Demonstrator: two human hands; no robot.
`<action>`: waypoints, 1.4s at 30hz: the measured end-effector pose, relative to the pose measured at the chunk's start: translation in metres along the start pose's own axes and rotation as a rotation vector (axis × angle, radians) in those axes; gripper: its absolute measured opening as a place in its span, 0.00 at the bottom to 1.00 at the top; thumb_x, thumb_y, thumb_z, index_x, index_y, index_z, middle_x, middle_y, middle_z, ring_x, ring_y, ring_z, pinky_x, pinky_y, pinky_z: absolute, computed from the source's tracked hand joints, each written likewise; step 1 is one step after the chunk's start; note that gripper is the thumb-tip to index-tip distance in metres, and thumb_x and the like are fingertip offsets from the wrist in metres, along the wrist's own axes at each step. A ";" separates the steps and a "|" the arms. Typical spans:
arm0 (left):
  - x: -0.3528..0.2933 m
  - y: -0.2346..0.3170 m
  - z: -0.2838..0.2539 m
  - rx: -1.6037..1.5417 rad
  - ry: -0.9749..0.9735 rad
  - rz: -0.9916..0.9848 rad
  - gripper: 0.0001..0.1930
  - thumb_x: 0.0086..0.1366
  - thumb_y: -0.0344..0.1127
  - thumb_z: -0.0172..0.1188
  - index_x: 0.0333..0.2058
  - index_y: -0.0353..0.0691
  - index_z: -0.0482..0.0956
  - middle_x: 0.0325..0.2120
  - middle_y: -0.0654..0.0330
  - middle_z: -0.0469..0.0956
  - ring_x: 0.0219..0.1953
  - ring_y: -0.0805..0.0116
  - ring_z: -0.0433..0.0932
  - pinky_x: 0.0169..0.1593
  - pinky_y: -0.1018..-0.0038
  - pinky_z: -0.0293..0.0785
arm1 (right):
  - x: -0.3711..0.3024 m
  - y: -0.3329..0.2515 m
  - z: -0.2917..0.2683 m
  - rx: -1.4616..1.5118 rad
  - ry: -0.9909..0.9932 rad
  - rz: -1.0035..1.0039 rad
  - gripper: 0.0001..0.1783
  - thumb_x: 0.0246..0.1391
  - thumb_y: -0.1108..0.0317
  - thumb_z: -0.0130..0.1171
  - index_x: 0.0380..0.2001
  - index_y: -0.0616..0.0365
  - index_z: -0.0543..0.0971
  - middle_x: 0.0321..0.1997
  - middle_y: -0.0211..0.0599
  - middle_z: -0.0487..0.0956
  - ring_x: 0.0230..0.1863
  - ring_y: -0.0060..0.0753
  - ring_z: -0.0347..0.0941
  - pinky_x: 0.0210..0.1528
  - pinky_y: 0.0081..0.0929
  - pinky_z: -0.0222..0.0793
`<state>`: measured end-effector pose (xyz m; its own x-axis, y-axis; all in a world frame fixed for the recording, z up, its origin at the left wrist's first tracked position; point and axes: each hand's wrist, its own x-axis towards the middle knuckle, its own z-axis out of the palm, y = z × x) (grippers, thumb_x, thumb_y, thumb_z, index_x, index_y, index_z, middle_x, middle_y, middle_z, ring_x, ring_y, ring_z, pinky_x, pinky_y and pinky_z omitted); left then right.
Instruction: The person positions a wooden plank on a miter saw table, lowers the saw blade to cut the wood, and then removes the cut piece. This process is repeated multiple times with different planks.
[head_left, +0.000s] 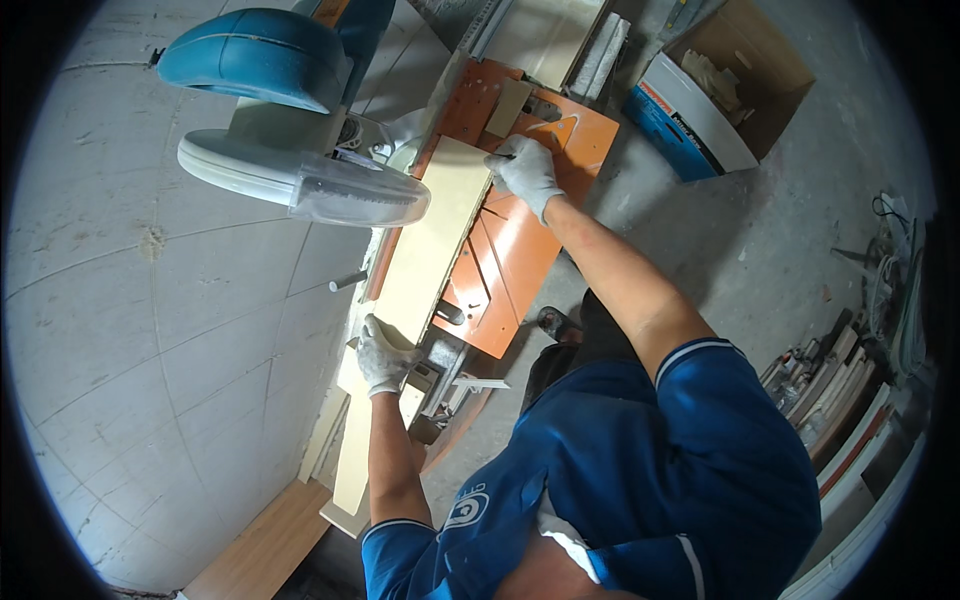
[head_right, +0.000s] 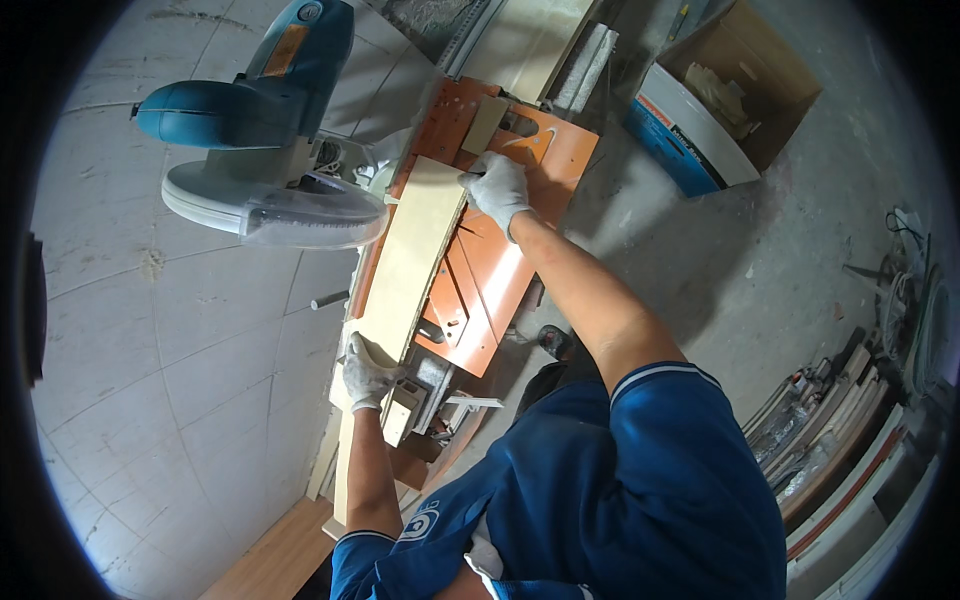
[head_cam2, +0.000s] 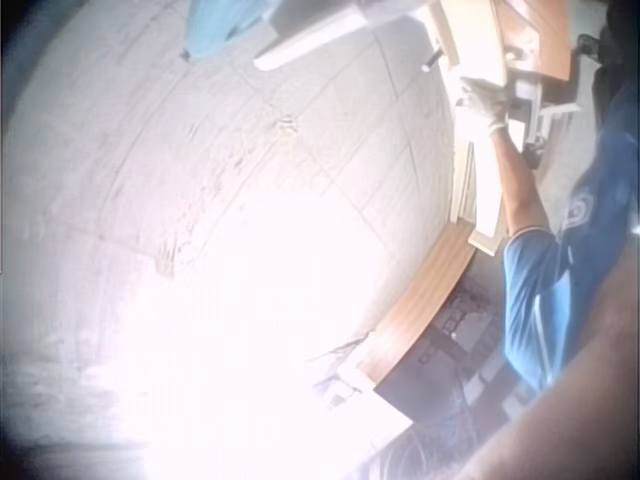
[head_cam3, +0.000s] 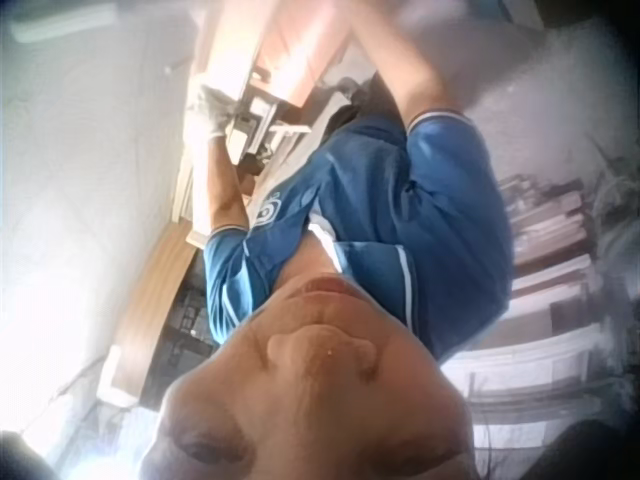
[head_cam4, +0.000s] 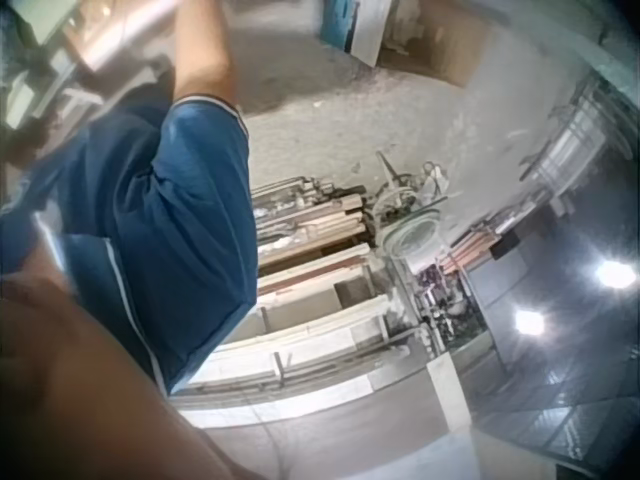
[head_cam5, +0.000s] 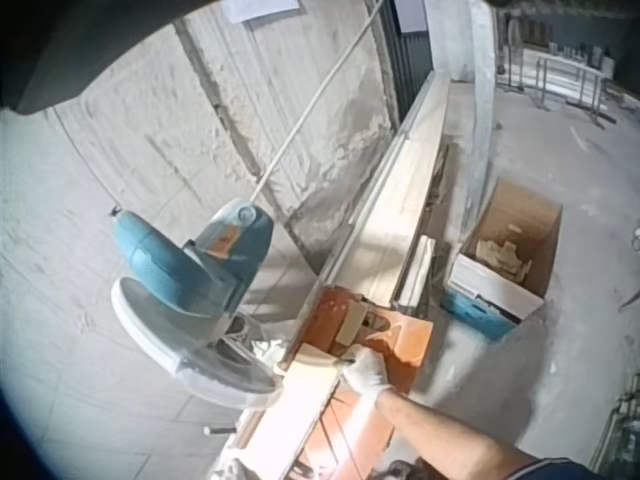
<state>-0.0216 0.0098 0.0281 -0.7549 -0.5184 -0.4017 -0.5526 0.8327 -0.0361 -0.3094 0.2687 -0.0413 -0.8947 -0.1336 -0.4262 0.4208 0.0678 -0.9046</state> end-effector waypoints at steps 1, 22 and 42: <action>0.000 0.001 0.000 -0.018 0.000 -0.003 0.49 0.33 0.43 0.79 0.56 0.37 0.63 0.50 0.42 0.75 0.52 0.39 0.77 0.56 0.55 0.77 | 0.000 -0.002 -0.001 -0.022 0.020 -0.012 0.11 0.55 0.68 0.71 0.34 0.65 0.82 0.26 0.40 0.84 0.26 0.28 0.82 0.30 0.28 0.78; 0.006 0.002 0.017 0.051 0.108 -0.032 0.49 0.37 0.48 0.79 0.57 0.37 0.64 0.46 0.47 0.76 0.50 0.47 0.78 0.56 0.58 0.72 | 0.011 -0.269 -0.052 -0.060 -0.088 -0.748 0.38 0.62 0.36 0.58 0.56 0.64 0.80 0.44 0.48 0.85 0.45 0.37 0.82 0.47 0.36 0.78; 0.000 0.004 0.009 0.005 0.099 -0.017 0.44 0.38 0.46 0.75 0.54 0.38 0.65 0.45 0.48 0.77 0.48 0.49 0.79 0.54 0.59 0.72 | -0.110 -0.356 0.031 -0.423 -0.624 -0.129 0.35 0.72 0.35 0.39 0.35 0.53 0.82 0.26 0.35 0.79 0.19 0.27 0.71 0.23 0.29 0.72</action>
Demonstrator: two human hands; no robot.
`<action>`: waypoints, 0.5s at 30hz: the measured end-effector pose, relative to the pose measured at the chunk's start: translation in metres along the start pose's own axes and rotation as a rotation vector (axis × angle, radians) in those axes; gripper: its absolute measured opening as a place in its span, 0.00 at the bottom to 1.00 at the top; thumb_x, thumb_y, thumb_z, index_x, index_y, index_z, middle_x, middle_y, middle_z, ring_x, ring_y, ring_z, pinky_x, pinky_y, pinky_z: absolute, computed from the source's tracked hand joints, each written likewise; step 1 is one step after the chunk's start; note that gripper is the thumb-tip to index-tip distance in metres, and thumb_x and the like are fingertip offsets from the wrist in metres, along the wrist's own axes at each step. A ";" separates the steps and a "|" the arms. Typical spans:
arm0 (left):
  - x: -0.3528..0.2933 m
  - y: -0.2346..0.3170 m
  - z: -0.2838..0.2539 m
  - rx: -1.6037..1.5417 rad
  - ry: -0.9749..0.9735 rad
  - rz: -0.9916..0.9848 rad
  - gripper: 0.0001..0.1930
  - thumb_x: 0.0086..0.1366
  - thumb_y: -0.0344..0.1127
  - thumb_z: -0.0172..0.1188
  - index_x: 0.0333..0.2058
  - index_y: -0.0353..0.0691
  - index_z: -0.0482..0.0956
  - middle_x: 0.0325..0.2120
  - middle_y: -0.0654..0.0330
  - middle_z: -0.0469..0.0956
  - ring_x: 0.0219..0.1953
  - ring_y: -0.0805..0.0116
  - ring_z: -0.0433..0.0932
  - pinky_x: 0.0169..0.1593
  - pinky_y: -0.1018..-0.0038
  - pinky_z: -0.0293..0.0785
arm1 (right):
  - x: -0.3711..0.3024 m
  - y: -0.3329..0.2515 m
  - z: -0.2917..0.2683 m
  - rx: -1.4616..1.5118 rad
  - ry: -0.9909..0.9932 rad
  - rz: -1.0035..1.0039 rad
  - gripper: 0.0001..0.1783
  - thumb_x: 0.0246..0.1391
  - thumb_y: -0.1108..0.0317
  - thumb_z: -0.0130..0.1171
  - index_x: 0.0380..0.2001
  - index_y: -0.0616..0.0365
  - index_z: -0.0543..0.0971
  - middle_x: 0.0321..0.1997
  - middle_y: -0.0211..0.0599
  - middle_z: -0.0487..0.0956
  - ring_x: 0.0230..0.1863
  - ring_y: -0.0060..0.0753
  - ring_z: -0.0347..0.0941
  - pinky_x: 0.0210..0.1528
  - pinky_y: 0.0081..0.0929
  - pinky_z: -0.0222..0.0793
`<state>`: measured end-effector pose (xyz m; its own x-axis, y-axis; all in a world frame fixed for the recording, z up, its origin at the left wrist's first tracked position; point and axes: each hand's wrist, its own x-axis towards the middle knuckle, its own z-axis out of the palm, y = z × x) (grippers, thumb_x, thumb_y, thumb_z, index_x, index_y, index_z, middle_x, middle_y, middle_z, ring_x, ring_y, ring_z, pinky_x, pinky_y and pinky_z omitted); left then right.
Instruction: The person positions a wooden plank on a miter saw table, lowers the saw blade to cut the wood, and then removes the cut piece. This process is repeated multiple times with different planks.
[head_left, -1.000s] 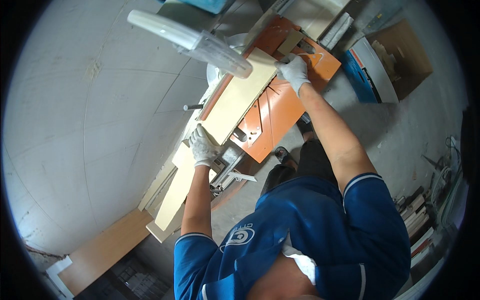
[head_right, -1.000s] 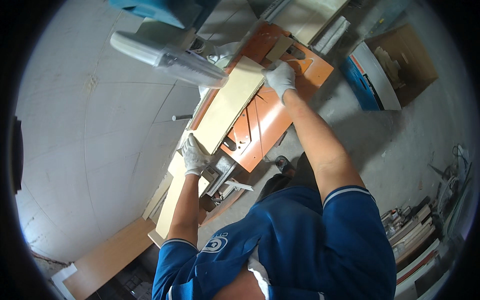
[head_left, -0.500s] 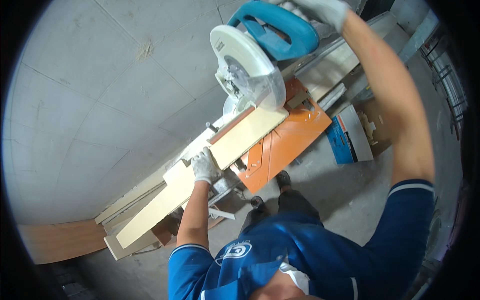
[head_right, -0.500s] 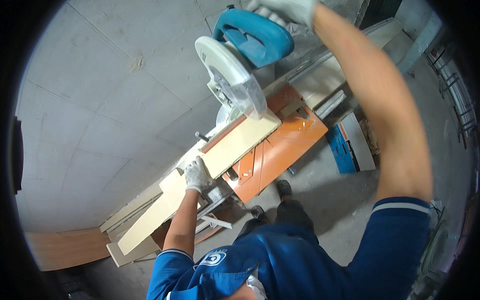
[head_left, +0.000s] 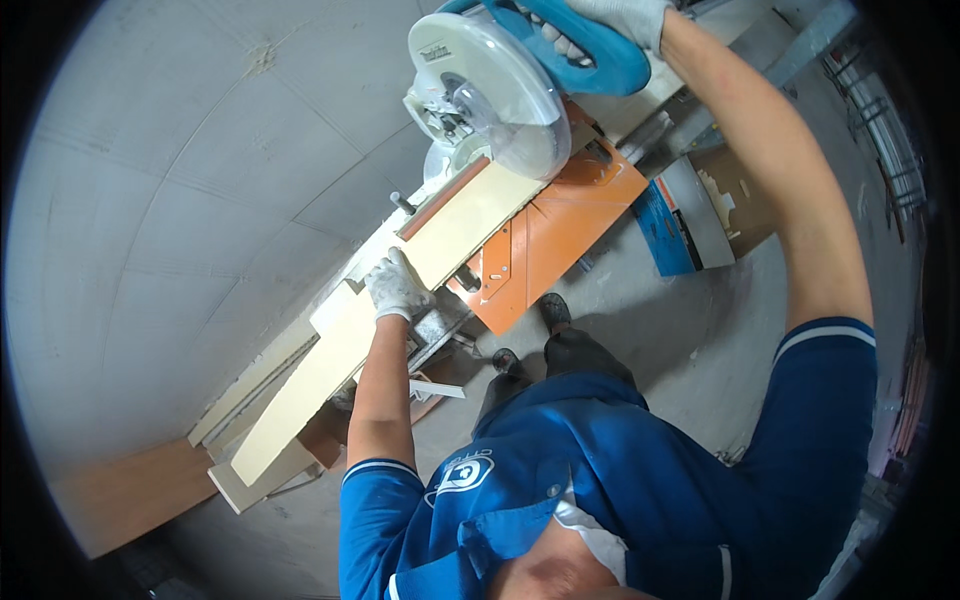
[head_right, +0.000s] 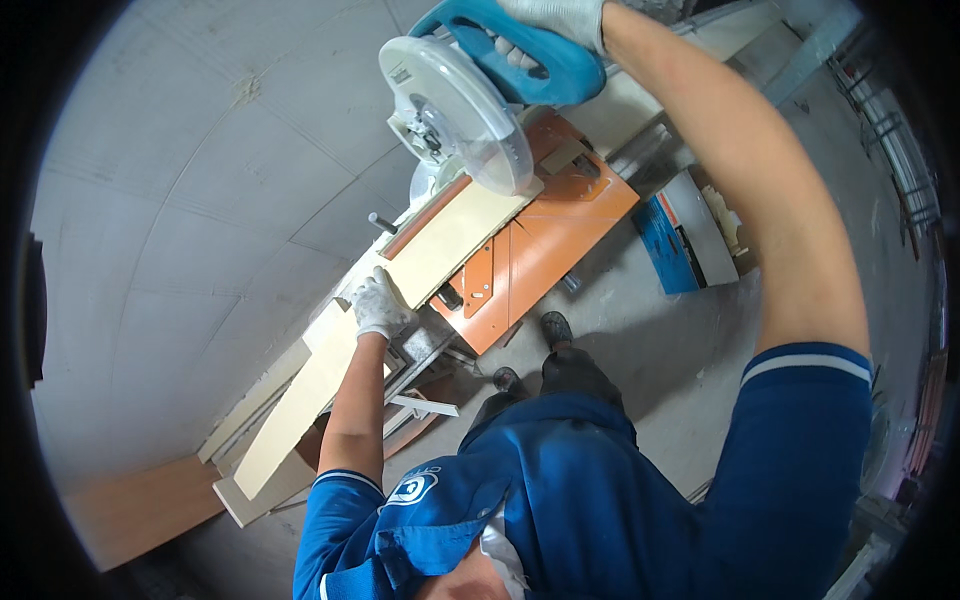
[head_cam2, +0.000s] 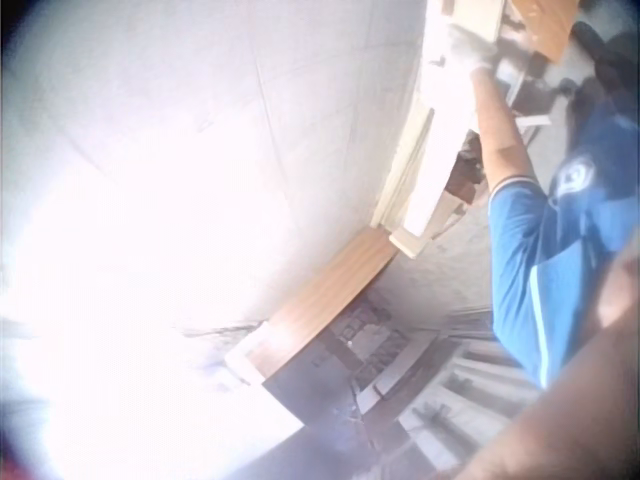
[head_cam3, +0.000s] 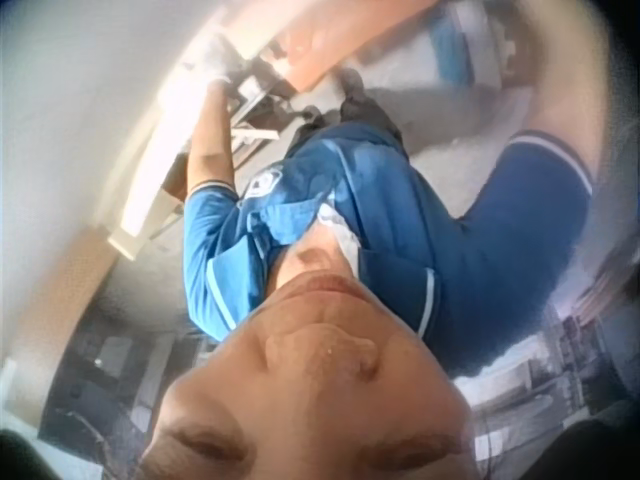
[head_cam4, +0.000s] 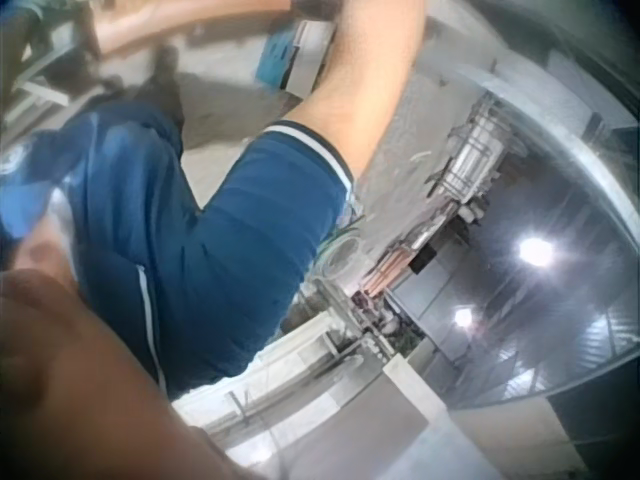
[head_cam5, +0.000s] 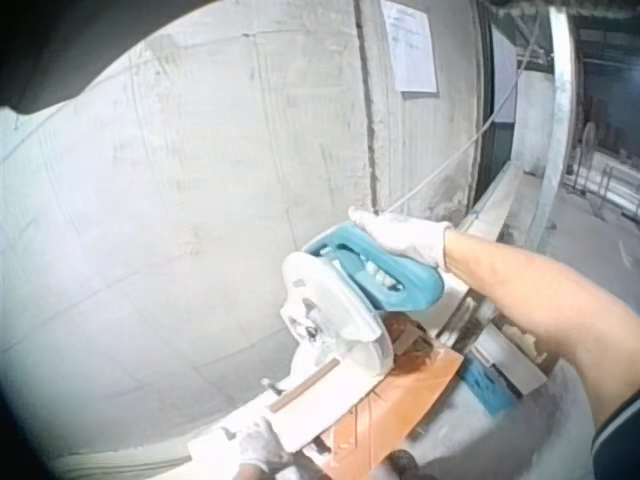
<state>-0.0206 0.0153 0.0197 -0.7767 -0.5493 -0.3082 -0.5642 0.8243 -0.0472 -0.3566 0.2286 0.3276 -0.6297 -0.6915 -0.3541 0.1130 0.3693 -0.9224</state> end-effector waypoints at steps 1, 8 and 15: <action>0.001 0.000 0.000 -0.011 -0.009 0.001 0.45 0.38 0.46 0.75 0.55 0.38 0.64 0.45 0.48 0.77 0.48 0.49 0.79 0.54 0.59 0.72 | -0.005 0.012 -0.001 -0.005 0.040 -0.020 0.35 0.72 0.35 0.39 0.34 0.53 0.82 0.26 0.35 0.79 0.19 0.27 0.71 0.22 0.29 0.72; 0.005 0.000 0.005 0.043 0.004 -0.001 0.48 0.37 0.47 0.76 0.57 0.37 0.63 0.45 0.47 0.77 0.48 0.47 0.80 0.54 0.59 0.74 | -0.030 0.105 0.004 -0.165 0.271 -0.223 0.43 0.64 0.25 0.44 0.40 0.62 0.79 0.27 0.37 0.78 0.25 0.26 0.77 0.29 0.28 0.78; 0.006 -0.003 0.009 0.050 0.004 0.018 0.49 0.36 0.46 0.78 0.57 0.37 0.63 0.45 0.46 0.77 0.47 0.46 0.80 0.54 0.59 0.76 | -0.032 0.123 -0.003 -0.308 0.311 -0.621 0.35 0.74 0.38 0.37 0.57 0.57 0.79 0.46 0.38 0.83 0.49 0.33 0.78 0.54 0.29 0.73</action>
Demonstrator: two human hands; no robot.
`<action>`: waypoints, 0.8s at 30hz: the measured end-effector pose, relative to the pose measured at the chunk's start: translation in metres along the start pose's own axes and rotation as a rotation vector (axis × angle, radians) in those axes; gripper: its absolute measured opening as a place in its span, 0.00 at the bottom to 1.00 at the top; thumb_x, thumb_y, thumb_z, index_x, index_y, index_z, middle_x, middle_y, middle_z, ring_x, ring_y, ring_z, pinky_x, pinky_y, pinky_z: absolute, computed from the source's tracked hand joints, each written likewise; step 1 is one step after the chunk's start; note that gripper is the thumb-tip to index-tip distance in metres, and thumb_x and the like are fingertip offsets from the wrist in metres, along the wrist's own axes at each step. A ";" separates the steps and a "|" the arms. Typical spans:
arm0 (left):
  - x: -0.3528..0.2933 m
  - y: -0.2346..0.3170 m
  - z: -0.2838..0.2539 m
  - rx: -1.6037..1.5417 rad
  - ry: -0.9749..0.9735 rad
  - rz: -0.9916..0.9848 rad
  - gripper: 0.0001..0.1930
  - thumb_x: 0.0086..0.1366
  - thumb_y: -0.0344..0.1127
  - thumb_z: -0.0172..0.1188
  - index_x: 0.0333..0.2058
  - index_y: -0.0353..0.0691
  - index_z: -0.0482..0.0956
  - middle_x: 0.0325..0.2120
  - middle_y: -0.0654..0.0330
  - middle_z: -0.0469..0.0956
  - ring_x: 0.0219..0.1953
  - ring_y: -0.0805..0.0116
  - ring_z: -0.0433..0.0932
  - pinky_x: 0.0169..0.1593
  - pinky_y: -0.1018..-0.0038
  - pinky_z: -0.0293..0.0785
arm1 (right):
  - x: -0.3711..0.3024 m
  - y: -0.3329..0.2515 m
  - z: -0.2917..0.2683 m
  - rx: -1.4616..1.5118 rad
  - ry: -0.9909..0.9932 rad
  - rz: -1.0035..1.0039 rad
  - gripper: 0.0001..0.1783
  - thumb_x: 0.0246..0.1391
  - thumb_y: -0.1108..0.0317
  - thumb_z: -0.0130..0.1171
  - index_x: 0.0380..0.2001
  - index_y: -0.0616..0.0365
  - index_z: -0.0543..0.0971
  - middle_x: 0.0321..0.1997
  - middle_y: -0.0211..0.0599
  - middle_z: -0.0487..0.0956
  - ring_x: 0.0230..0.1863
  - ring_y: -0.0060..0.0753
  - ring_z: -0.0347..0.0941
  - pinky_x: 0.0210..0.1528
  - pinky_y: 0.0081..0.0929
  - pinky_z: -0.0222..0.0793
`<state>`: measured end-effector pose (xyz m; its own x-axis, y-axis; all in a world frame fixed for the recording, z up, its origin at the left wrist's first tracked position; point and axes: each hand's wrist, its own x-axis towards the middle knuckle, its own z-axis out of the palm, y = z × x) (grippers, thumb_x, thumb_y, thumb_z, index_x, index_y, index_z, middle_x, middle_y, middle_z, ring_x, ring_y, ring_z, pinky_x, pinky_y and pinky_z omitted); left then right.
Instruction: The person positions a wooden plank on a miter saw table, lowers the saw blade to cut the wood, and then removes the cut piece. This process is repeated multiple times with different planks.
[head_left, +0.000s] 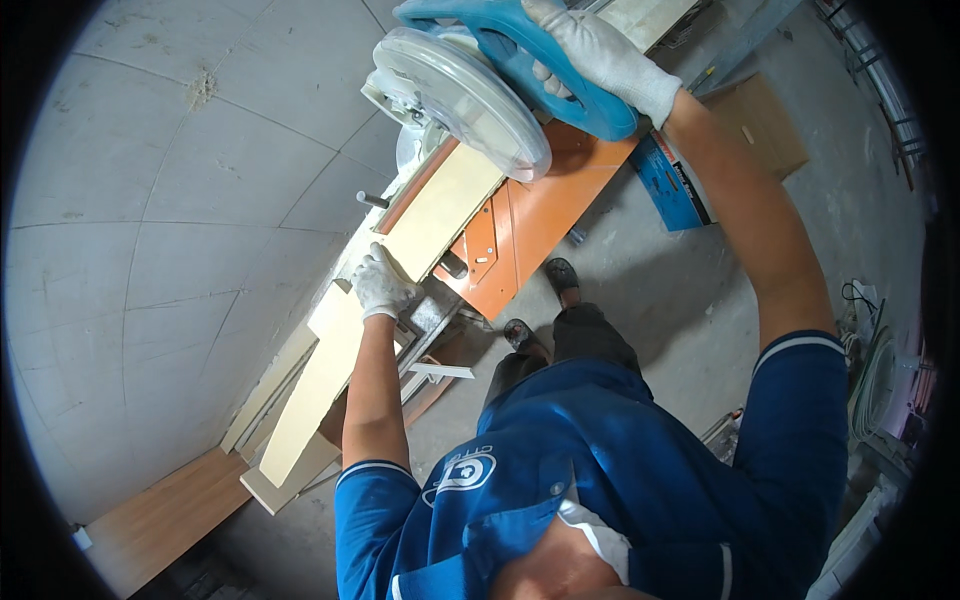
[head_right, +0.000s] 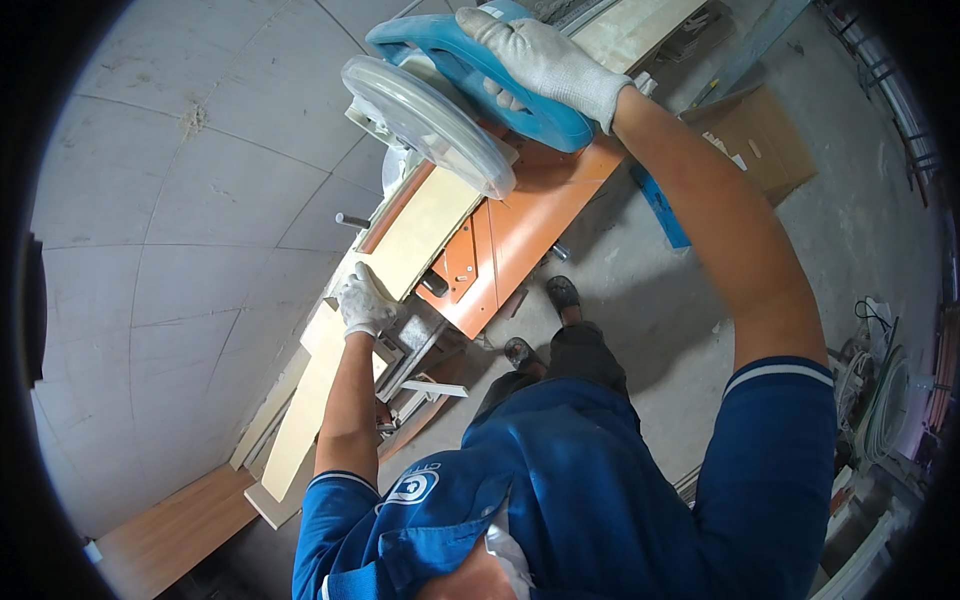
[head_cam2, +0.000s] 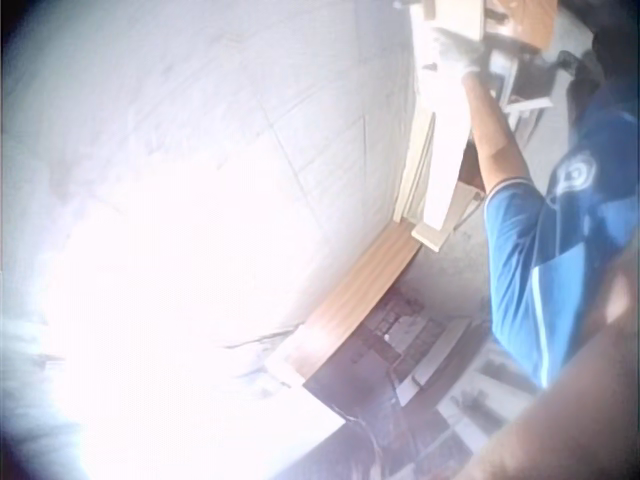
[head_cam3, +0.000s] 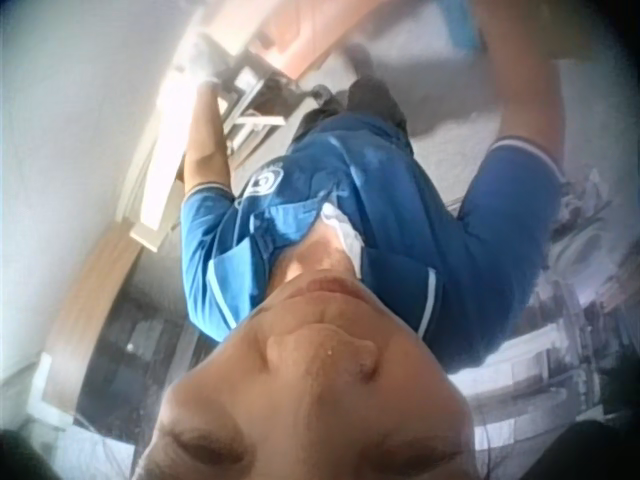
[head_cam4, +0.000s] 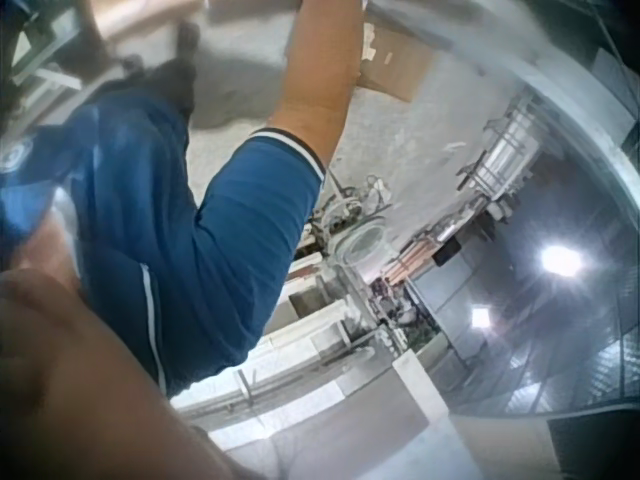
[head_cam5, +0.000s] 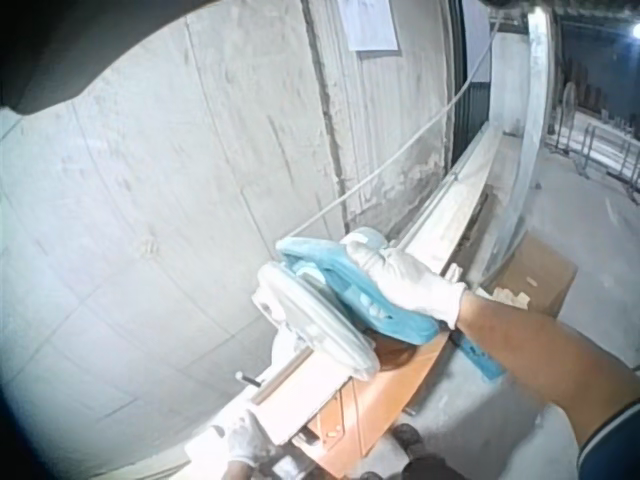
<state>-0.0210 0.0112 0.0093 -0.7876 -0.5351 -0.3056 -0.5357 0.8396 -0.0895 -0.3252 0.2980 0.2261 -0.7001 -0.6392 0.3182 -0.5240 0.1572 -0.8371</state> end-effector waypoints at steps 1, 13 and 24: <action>0.000 0.000 0.000 -0.003 -0.002 -0.007 0.49 0.37 0.46 0.78 0.57 0.37 0.63 0.45 0.46 0.77 0.47 0.46 0.80 0.54 0.59 0.76 | 0.001 -0.003 -0.001 0.074 -0.035 0.060 0.34 0.74 0.39 0.37 0.58 0.57 0.77 0.49 0.38 0.82 0.52 0.33 0.76 0.57 0.30 0.71; -0.003 0.001 -0.003 -0.002 0.018 -0.003 0.44 0.41 0.44 0.76 0.56 0.38 0.63 0.45 0.46 0.77 0.47 0.45 0.79 0.53 0.58 0.75 | 0.002 -0.025 -0.006 0.174 -0.170 0.205 0.34 0.75 0.40 0.36 0.63 0.56 0.74 0.57 0.39 0.79 0.59 0.31 0.71 0.64 0.29 0.65; -0.001 0.001 0.000 0.008 0.012 -0.002 0.46 0.40 0.47 0.77 0.56 0.39 0.63 0.46 0.47 0.76 0.47 0.46 0.79 0.54 0.57 0.74 | 0.023 -0.038 -0.010 0.254 -0.189 0.317 0.30 0.76 0.43 0.35 0.58 0.53 0.76 0.46 0.33 0.76 0.44 0.28 0.67 0.47 0.28 0.63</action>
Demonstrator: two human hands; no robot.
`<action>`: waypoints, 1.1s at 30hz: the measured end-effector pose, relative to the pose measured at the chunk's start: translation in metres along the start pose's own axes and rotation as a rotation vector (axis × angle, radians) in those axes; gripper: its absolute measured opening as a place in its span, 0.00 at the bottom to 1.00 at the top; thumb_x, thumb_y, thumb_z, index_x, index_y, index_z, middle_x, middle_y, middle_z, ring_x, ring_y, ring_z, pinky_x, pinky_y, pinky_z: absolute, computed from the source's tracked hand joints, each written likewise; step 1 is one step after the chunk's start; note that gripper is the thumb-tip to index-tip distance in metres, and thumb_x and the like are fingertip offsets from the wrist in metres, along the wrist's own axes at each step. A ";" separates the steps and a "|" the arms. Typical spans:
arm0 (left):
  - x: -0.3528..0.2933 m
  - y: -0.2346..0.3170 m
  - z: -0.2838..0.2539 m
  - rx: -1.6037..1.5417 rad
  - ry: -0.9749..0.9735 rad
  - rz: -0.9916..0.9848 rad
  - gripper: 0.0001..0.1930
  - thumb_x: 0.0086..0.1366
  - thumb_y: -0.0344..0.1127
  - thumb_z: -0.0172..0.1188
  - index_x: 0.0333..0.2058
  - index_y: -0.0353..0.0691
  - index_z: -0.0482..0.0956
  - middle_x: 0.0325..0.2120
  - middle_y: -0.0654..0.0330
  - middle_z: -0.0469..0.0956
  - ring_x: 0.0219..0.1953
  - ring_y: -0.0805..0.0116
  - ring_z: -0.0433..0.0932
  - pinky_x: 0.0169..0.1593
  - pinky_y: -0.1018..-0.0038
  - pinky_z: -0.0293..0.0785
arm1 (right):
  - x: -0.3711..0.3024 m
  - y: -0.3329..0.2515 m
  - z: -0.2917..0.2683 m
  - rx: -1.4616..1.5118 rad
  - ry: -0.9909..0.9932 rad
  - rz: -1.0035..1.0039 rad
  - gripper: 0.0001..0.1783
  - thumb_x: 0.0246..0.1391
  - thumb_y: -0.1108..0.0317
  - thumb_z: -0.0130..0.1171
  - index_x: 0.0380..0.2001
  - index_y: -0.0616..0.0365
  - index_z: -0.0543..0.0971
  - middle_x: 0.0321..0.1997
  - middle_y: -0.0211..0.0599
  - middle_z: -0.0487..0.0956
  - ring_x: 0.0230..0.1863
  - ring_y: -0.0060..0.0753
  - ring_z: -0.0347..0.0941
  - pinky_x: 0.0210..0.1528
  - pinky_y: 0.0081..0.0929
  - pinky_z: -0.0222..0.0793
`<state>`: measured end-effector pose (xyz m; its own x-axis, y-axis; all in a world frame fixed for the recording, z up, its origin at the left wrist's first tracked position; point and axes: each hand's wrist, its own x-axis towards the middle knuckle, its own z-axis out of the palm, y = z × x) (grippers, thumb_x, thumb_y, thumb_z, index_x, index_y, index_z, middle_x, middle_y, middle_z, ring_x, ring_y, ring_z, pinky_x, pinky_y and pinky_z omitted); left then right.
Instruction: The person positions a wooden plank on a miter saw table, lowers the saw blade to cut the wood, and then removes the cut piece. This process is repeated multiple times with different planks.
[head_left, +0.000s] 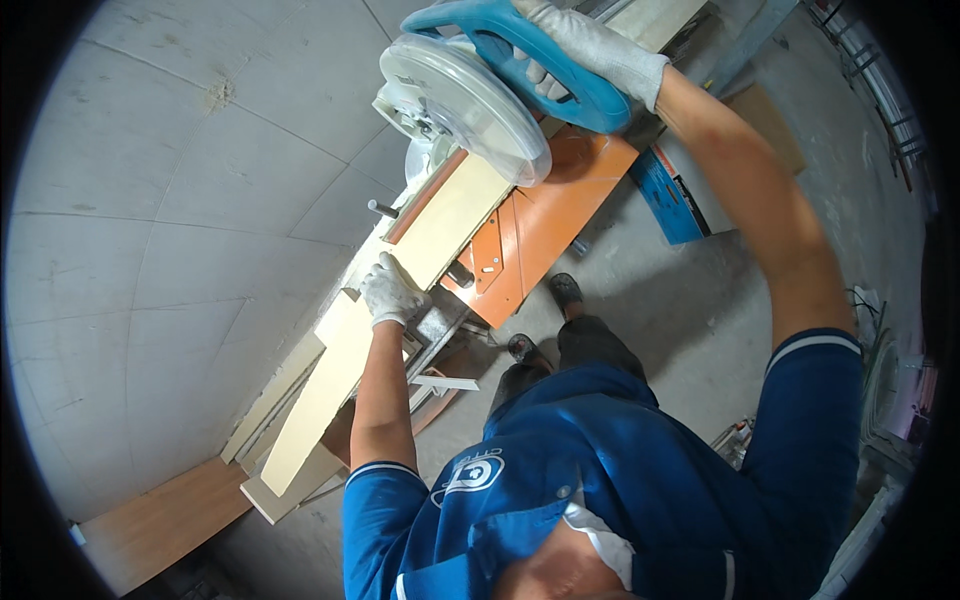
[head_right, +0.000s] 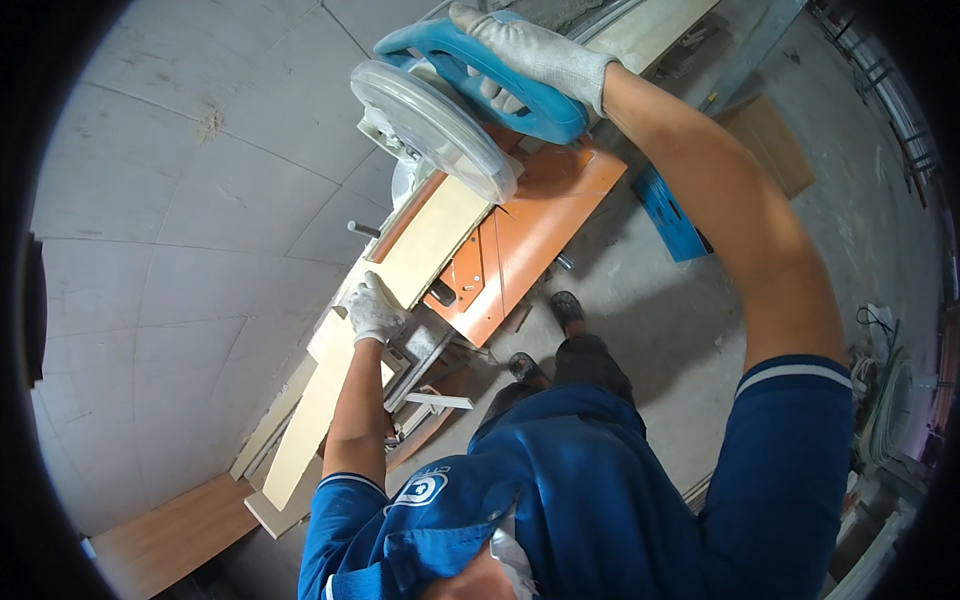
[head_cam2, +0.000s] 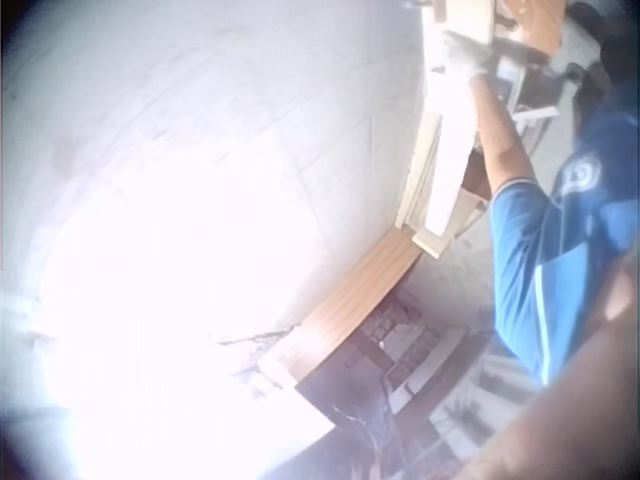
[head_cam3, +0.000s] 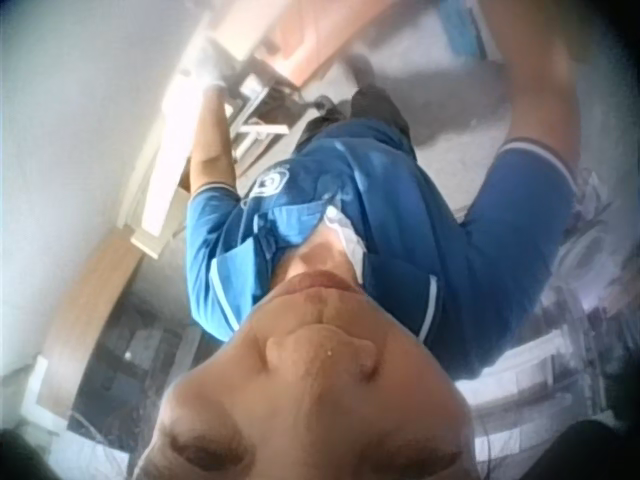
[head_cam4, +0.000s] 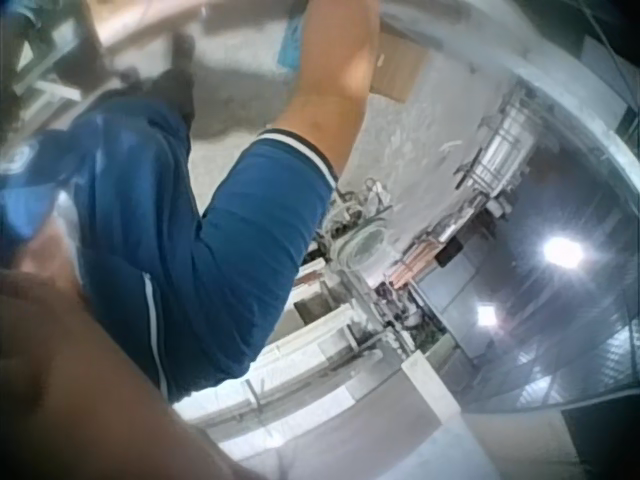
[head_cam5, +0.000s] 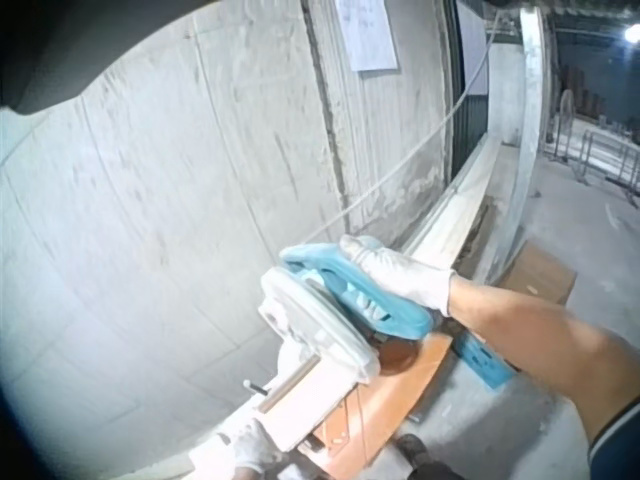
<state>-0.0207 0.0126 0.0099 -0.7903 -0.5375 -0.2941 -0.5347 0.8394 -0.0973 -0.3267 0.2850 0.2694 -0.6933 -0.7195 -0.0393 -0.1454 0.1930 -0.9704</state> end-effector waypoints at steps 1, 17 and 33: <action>0.000 0.000 0.000 0.007 -0.002 0.001 0.46 0.40 0.46 0.76 0.56 0.39 0.63 0.46 0.47 0.76 0.48 0.46 0.79 0.54 0.58 0.74 | 0.003 -0.005 0.000 0.009 -0.008 0.023 0.30 0.76 0.42 0.35 0.56 0.53 0.77 0.43 0.32 0.76 0.40 0.28 0.67 0.43 0.28 0.63; -0.002 0.000 -0.004 -0.056 -0.017 -0.006 0.45 0.37 0.45 0.74 0.55 0.38 0.64 0.45 0.46 0.77 0.49 0.46 0.79 0.56 0.57 0.72 | 0.039 -0.040 0.002 0.076 0.055 0.260 0.32 0.74 0.38 0.36 0.41 0.52 0.80 0.22 0.28 0.73 0.14 0.23 0.65 0.14 0.24 0.64; 0.001 -0.008 0.018 -0.154 0.105 0.014 0.52 0.33 0.47 0.80 0.57 0.36 0.64 0.50 0.44 0.74 0.56 0.44 0.73 0.62 0.55 0.69 | -0.018 0.060 0.006 0.066 0.091 0.011 0.35 0.67 0.32 0.47 0.27 0.55 0.76 0.19 0.30 0.73 0.17 0.22 0.69 0.19 0.23 0.64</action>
<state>-0.0119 0.0069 -0.0068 -0.8206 -0.5380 -0.1927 -0.5565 0.8290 0.0549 -0.3187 0.3055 0.2102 -0.7562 -0.6536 -0.0312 -0.0923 0.1538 -0.9838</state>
